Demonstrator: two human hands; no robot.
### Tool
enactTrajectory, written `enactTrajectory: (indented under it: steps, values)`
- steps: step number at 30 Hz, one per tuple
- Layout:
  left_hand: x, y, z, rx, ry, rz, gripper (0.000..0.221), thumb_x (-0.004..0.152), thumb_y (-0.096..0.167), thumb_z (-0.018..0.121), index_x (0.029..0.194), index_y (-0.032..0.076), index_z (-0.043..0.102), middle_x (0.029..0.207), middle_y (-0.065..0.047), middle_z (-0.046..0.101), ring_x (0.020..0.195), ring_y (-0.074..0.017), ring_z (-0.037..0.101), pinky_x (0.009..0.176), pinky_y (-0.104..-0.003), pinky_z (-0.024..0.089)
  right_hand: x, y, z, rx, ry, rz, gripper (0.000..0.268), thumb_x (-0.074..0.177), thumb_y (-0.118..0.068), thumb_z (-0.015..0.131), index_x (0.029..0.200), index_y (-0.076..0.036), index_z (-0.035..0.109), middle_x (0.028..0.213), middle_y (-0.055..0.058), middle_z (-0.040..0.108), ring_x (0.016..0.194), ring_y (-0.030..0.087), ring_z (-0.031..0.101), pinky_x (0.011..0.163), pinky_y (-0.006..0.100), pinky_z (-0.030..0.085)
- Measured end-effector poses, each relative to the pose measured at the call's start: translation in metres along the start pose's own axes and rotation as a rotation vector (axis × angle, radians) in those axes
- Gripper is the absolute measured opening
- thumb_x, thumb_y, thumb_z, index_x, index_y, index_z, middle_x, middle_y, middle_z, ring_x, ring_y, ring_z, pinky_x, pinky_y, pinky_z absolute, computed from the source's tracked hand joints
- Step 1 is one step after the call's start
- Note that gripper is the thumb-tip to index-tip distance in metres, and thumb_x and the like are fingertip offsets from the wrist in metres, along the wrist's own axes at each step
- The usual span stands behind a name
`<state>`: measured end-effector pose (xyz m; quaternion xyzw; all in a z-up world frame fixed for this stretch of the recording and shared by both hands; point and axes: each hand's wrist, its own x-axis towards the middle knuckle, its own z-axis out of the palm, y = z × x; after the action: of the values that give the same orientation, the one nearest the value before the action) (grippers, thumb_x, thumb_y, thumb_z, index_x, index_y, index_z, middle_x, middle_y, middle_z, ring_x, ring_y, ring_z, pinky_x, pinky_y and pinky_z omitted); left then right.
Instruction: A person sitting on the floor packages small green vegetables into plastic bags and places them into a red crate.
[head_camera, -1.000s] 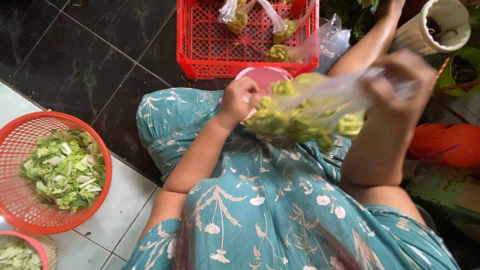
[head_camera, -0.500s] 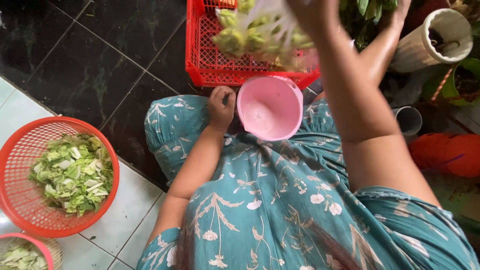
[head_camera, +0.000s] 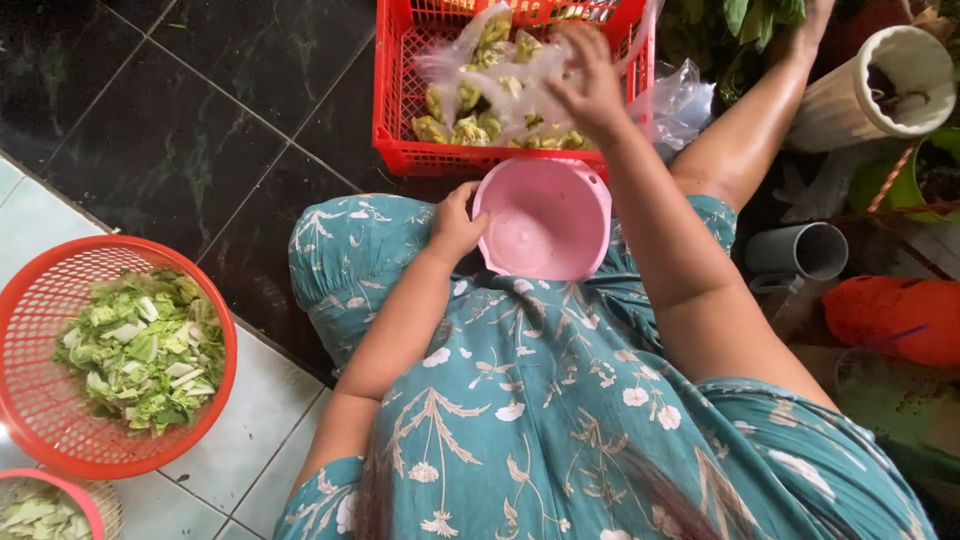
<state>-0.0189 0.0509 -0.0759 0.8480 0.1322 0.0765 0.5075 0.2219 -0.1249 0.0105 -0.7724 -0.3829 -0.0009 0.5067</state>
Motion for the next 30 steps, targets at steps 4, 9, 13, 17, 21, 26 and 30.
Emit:
enactTrajectory:
  steps: [4,9,13,17,21,26,30]
  values:
    - [-0.003,-0.002,0.000,-0.101,0.070,0.101,0.050,0.075,0.006,0.063,0.126,0.003,0.066,0.117,-0.016,0.073,0.099,-0.0301,0.070,0.082,-0.035,0.057,-0.024,0.002,-0.017,0.031,0.156,-0.041,0.050,0.111,-0.025,0.058,0.153,-0.003,0.042,0.154,0.018,0.033,0.139,0.035,0.046,0.115,0.048,0.047]
    - [-0.007,0.009,-0.005,-0.166,-0.018,0.089,0.056,0.077,0.005,0.062,0.133,0.004,0.063,0.125,-0.017,0.069,0.104,-0.0291,0.068,0.085,-0.033,0.056,-0.063,-0.008,-0.021,-0.107,0.148,0.201,0.034,0.101,-0.005,0.068,0.132,0.003,0.057,0.125,0.019,0.062,0.110,0.029,0.063,0.097,0.040,0.056]
    - [-0.014,0.020,-0.008,-0.190,-0.014,0.140,0.053,0.080,0.004,0.064,0.132,0.004,0.062,0.126,-0.016,0.068,0.110,-0.0296,0.067,0.093,-0.035,0.055,-0.073,0.023,-0.010,-0.011,0.181,0.144,0.046,0.105,-0.011,0.062,0.146,0.002,0.043,0.138,0.021,0.049,0.117,0.030,0.059,0.100,0.043,0.055]
    - [-0.034,0.022,-0.014,-0.010,0.247,0.151,0.049,0.074,0.000,0.062,0.123,0.003,0.059,0.112,-0.016,0.068,0.094,-0.0311,0.065,0.083,-0.038,0.055,-0.071,0.013,-0.009,-0.038,0.278,0.081,0.045,0.110,-0.024,0.059,0.144,0.002,0.044,0.139,0.020,0.049,0.131,0.034,0.050,0.111,0.044,0.044]
    - [-0.039,0.016,-0.019,0.036,0.226,0.061,0.073,0.076,0.006,0.076,0.142,0.002,0.045,0.128,-0.021,0.060,0.101,-0.0295,0.066,0.078,-0.033,0.060,-0.067,-0.012,-0.010,-0.072,0.327,-0.002,0.049,0.095,0.006,0.067,0.139,0.002,0.046,0.135,0.020,0.050,0.129,0.035,0.053,0.116,0.045,0.041]
    - [-0.031,0.013,-0.007,0.096,0.083,0.027,0.047,0.088,0.019,0.066,0.133,0.008,0.059,0.116,-0.015,0.069,0.097,-0.0327,0.067,0.083,-0.040,0.054,-0.051,-0.054,0.016,-0.504,0.592,-0.093,0.060,0.084,-0.006,0.078,0.139,-0.017,0.058,0.156,0.006,0.038,0.146,0.028,0.038,0.122,0.046,0.033]
    - [-0.026,0.009,-0.001,0.115,0.052,0.028,0.080,0.083,0.035,0.082,0.147,0.005,0.044,0.128,-0.016,0.063,0.108,-0.0310,0.066,0.091,-0.039,0.056,-0.025,-0.082,0.046,-0.483,0.111,-0.191,0.066,0.080,0.002,0.087,0.140,-0.014,0.063,0.154,0.010,0.036,0.097,0.019,0.059,0.084,0.032,0.062]
